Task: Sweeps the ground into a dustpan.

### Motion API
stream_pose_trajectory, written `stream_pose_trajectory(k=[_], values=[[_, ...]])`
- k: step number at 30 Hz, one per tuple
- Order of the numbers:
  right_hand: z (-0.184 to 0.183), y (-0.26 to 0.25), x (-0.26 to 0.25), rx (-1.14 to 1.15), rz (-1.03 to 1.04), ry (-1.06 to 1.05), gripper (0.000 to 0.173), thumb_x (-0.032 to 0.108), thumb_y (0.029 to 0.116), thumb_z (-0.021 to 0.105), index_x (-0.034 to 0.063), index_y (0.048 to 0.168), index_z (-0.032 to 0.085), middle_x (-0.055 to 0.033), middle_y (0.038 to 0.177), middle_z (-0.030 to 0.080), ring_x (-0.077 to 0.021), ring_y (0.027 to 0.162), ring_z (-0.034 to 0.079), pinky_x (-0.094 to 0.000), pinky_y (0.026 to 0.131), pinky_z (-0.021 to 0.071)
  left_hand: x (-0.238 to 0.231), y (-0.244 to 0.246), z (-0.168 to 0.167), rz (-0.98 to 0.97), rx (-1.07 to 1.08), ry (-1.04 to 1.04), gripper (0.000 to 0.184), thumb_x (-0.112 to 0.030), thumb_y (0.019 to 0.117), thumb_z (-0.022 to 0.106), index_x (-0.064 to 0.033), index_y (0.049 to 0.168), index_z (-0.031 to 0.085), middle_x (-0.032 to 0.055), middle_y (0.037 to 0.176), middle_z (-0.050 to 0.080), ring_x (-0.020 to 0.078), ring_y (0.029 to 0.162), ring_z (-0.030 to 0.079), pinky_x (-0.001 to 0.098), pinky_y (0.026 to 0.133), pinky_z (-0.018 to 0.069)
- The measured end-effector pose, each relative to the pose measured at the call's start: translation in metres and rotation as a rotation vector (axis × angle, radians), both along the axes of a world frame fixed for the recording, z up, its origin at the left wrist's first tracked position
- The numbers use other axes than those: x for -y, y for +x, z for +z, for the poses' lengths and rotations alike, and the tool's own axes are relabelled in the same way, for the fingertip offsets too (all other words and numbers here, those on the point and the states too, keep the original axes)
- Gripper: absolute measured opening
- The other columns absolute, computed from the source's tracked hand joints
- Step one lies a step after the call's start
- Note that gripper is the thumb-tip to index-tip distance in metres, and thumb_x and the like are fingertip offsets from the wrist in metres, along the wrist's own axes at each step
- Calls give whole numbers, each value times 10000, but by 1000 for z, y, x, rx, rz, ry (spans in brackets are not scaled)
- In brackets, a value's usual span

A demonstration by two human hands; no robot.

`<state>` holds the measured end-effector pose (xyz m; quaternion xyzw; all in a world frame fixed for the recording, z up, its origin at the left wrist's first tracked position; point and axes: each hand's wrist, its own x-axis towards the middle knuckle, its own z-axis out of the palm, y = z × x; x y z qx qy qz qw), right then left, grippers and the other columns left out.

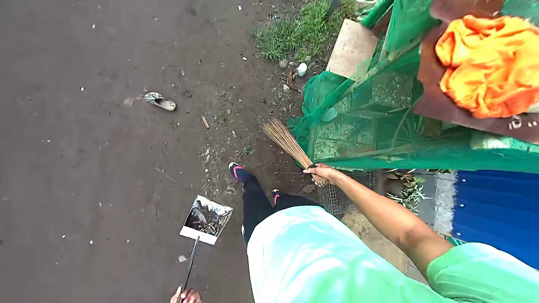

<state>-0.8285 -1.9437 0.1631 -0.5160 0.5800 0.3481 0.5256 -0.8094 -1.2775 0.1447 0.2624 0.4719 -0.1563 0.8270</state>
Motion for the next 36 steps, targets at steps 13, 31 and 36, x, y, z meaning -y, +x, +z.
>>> stream_pose_trajectory(k=[13,31,36], values=[[-128,147,124,-107,152,-377,798,311,818,882,69,1473,495,-291,1279,638,-454,1172,636,-652,984,511,344,407,-76,-674,-94,311,201,-175,1088,357,-159,938,491,-78,543,472,-8,372,431,136,356,397],[-265,401,149,-98,-187,-179,937,258,860,822,87,1622,305,-247,1393,607,-395,1278,602,-576,1082,479,775,599,-277,-963,-155,575,100,-189,998,561,-93,1021,543,39,761,534,107,527,488,255,453,431],[-212,395,112,16,-319,-3,955,227,793,886,171,1605,386,-202,1443,585,-335,1308,590,-554,1103,479,801,618,-319,-1089,-179,632,120,-178,1012,563,-60,1024,550,74,782,535,148,564,495,298,482,444]])
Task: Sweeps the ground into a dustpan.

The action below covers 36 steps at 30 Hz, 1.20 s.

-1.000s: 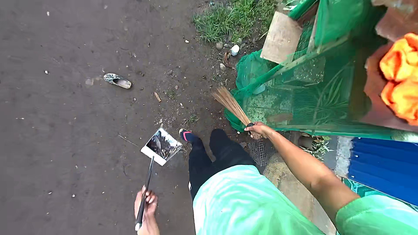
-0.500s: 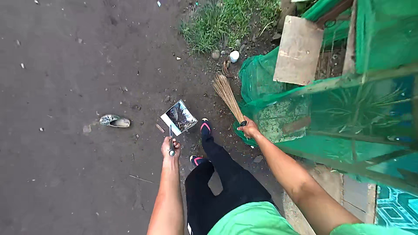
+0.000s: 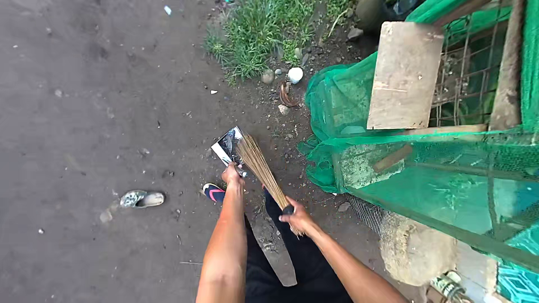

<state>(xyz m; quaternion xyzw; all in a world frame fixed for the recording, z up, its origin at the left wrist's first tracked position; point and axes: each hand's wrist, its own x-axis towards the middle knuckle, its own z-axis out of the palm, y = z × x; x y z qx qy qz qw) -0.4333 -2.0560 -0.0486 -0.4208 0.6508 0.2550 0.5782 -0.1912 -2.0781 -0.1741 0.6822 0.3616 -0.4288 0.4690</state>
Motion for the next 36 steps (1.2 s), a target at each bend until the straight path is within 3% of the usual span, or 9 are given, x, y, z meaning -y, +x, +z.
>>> stream_pose_trajectory(k=[4,8,12,19,22,26,31,33,36], values=[[53,-6,-19,-79,-14,-5,979,284,834,853,256,1644,303,-187,1421,608,-328,1251,633,-555,1064,504,-3,28,5,-22,-36,-60,167,-161,1038,490,-60,909,523,38,644,504,95,430,435,231,383,398],[24,22,-23,-129,-49,2,995,322,846,838,233,1656,266,-189,1438,596,-332,1300,601,-556,1103,472,-11,55,12,-79,-86,-78,148,-138,1027,481,-71,897,503,27,623,517,86,403,434,223,371,404],[-12,67,-18,-30,-30,55,986,313,809,878,205,1630,344,-175,1511,541,-327,1377,540,-557,1155,427,-5,87,2,-146,-132,-113,179,-158,1037,465,-83,877,494,20,614,501,84,395,426,219,368,404],[76,93,-60,-133,-195,-99,970,356,827,841,333,1638,311,-163,1387,642,-328,1213,656,-585,1043,513,0,155,38,-162,-201,-272,202,-150,1053,417,-116,870,494,-15,594,529,43,391,448,172,367,403],[76,87,-17,-184,-270,-259,947,331,837,837,293,1636,329,-168,1374,648,-330,1207,659,-577,1040,517,12,169,51,-169,-196,-297,203,-154,1056,418,-116,872,496,-21,592,534,36,384,455,168,363,414],[52,82,110,-290,-223,-364,933,314,882,811,198,1648,291,-236,1338,644,-417,1180,652,-631,1009,510,51,175,57,-258,-135,-270,201,-151,1061,409,-104,886,494,-14,585,532,40,381,450,176,359,407],[-25,85,243,-374,-120,-304,822,326,887,796,155,1589,403,-224,1392,618,-408,1300,585,-610,1089,452,121,180,47,-286,-71,-222,178,-143,1055,428,-90,896,489,-2,598,516,50,386,435,187,360,399],[-36,90,250,-305,-58,-232,796,322,886,808,141,1568,439,-240,1373,624,-412,1285,594,-615,1086,452,142,178,39,-295,-65,-200,190,-150,1061,425,-86,894,489,3,597,518,52,386,440,189,359,401],[5,82,224,-97,-110,-181,874,252,825,873,138,1575,440,-214,1415,604,-361,1297,592,-573,1109,458,180,177,26,-268,-58,-164,167,-141,1052,443,-72,910,498,17,608,521,61,392,441,192,360,396]])
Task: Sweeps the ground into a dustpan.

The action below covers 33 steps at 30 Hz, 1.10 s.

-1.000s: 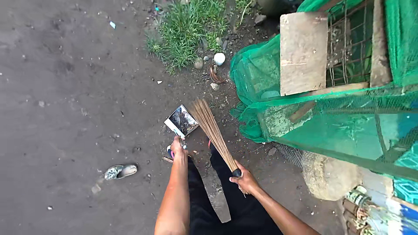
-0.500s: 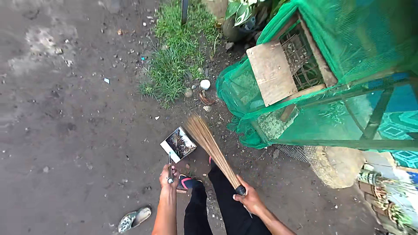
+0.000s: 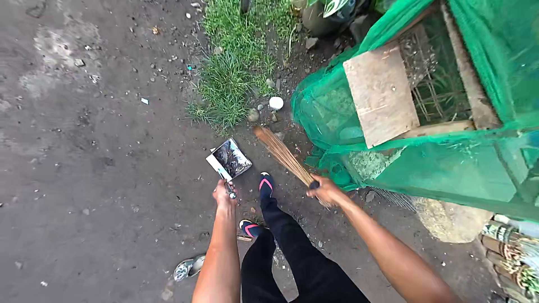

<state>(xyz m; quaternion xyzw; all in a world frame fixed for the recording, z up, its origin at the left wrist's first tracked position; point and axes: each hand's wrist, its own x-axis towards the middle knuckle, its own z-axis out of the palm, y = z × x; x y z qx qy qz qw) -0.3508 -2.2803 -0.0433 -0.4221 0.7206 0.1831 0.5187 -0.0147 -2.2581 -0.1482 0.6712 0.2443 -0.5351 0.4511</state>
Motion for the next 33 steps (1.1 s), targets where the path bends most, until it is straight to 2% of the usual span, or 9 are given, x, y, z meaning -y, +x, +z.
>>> stream_pose_trajectory(k=[3,6,10,16,19,23,26,30,33], values=[[67,-14,-44,57,-121,65,926,253,782,899,153,1580,439,-198,1386,626,-328,1226,640,-540,1057,514,21,3,-11,18,26,47,157,-132,1047,460,-69,907,495,25,612,510,64,394,431,190,360,389],[98,-21,-56,-40,-108,121,940,298,801,879,217,1606,402,-192,1354,647,-332,1183,661,-563,1026,521,39,9,-20,34,39,54,106,-104,1017,481,-76,915,484,29,623,499,74,405,425,194,370,381],[64,-2,-37,-121,-112,107,931,312,870,826,190,1640,317,-215,1370,631,-368,1225,635,-589,1061,484,53,28,-28,9,-18,50,92,-98,988,494,-103,898,481,18,627,503,68,408,430,191,372,391],[-3,112,-66,-3,-238,176,913,358,860,803,207,1628,332,-196,1309,668,-368,1160,670,-604,993,532,50,70,-30,-199,-163,84,125,-131,1005,465,-120,882,487,2,628,524,59,431,485,179,411,461],[20,144,-93,116,-296,255,938,337,810,860,239,1612,384,-172,1360,652,-346,1213,650,-594,1034,513,57,97,-25,-374,-272,180,211,-196,1061,383,-95,919,502,29,673,563,79,493,557,205,479,522],[70,142,-123,136,-324,225,931,335,839,843,251,1627,355,-182,1352,652,-337,1133,686,-572,980,550,74,135,-25,-450,-359,264,224,-171,1047,325,-101,877,454,-3,598,493,26,396,463,137,370,423],[91,122,-142,-1,-406,126,925,307,860,835,217,1633,336,-205,1424,604,-367,1240,630,-583,1063,490,92,145,-22,-581,-351,248,250,-165,1044,334,-103,835,455,-15,553,468,31,374,449,147,354,415],[123,148,-148,-208,-518,94,858,326,906,787,181,1627,346,-235,1331,644,-396,1193,641,-604,1035,490,91,167,-7,-860,-286,241,306,-283,1079,337,-70,1026,549,73,781,654,112,526,587,233,484,512],[147,189,-156,-264,-601,58,875,401,905,781,237,1635,328,-233,1233,685,-418,1114,667,-643,971,510,84,168,8,-1068,-270,229,407,-379,1105,346,-56,1300,498,150,1049,685,214,838,690,352,740,578]])
